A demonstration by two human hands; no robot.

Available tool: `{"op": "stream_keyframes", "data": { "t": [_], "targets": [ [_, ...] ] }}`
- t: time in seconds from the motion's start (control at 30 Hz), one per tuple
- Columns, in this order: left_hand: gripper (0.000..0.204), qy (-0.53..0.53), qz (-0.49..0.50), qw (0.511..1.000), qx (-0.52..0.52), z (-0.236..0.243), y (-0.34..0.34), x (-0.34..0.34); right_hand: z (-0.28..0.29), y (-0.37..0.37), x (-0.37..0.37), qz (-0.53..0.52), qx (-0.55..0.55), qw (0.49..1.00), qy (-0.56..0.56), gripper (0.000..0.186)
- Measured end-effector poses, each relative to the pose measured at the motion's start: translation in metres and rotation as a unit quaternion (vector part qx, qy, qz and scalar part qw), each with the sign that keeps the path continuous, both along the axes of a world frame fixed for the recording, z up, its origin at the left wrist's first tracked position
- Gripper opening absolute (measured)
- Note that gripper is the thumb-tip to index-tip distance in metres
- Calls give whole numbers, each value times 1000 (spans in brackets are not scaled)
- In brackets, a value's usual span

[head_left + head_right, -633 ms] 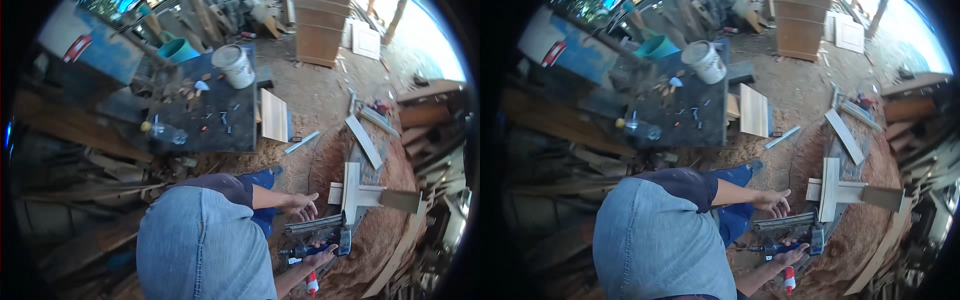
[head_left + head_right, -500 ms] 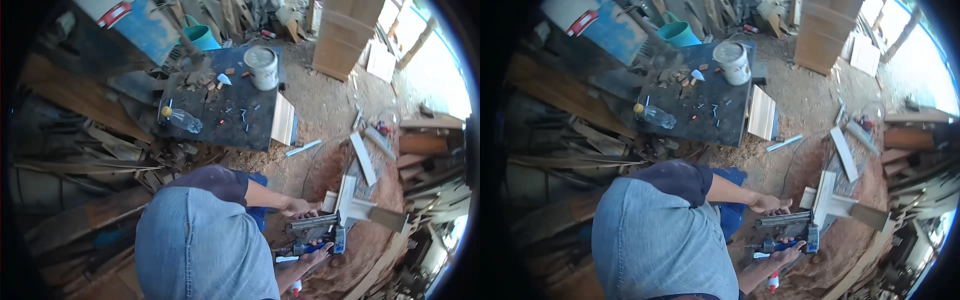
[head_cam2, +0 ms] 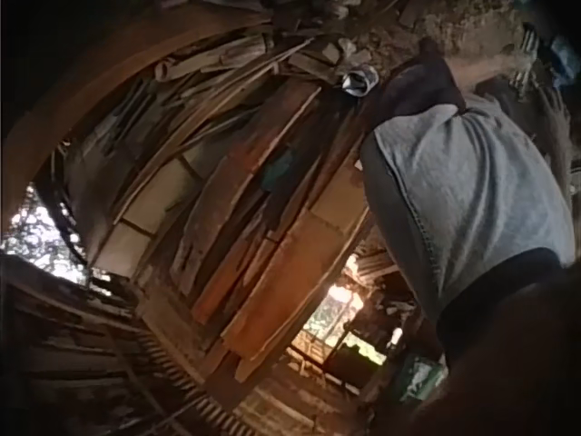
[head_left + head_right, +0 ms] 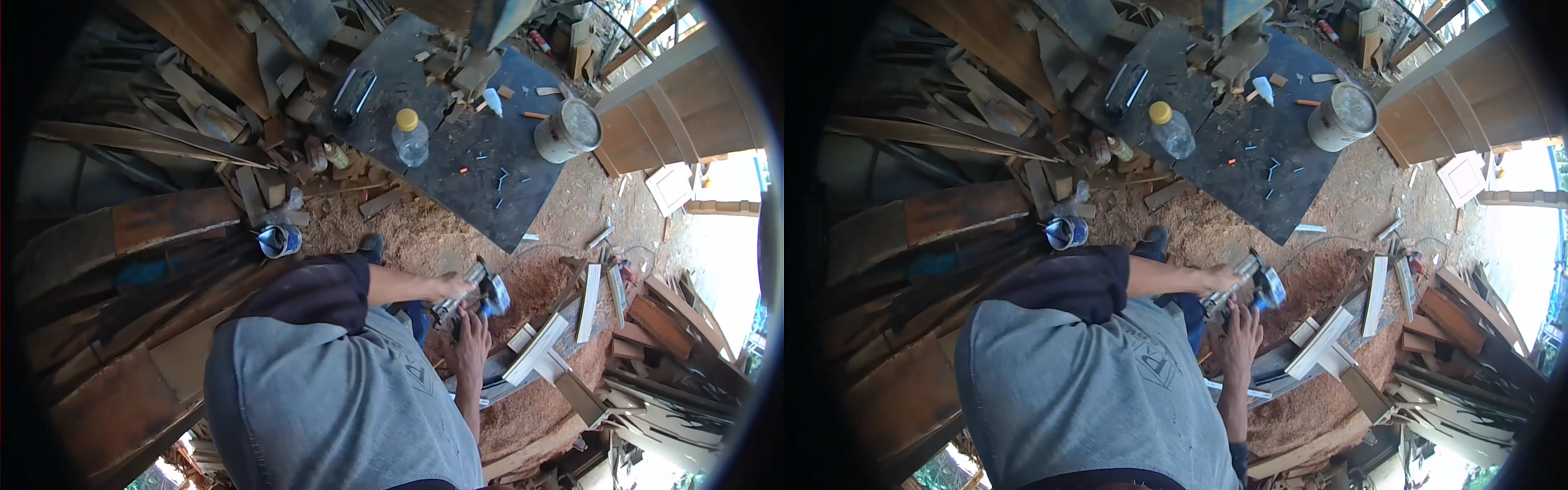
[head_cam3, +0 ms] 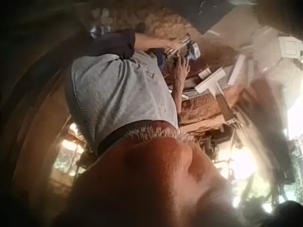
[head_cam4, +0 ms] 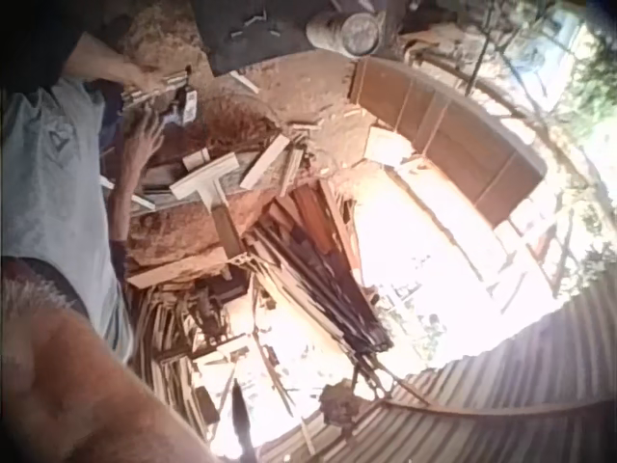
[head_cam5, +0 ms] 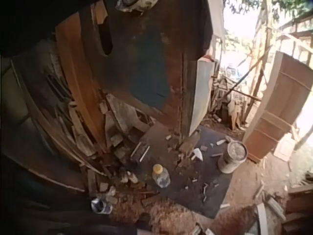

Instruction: The person assembles a wooden structure by using a pneumatic nail gun to join pieces of wood, marks measurements with a pencil, and luego positions boards on a table saw to make cuts.

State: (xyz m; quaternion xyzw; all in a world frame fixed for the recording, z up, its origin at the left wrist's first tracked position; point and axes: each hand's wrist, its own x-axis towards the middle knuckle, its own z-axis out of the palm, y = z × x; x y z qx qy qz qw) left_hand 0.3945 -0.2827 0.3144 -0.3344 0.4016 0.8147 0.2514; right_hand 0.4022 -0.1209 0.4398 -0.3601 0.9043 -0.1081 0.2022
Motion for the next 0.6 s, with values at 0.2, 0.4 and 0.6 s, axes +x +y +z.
{"op": "stream_keyframes", "data": {
  "t": [0.2, 0.4, 0.6],
  "targets": [
    [38, -79, 166, 982, 50, 9, -89, 93, -61, -87, -17, 203, -18, 956, -213, 48],
    [29, 34, 312, 949, 28, 20, -161, 176, -24, -196, -5, 413, -149, 873, -209, 54],
    [27, 94, 426, 900, -23, 62, -211, 234, -21, -285, 22, 501, -179, 826, -186, 56]
  ]
}}
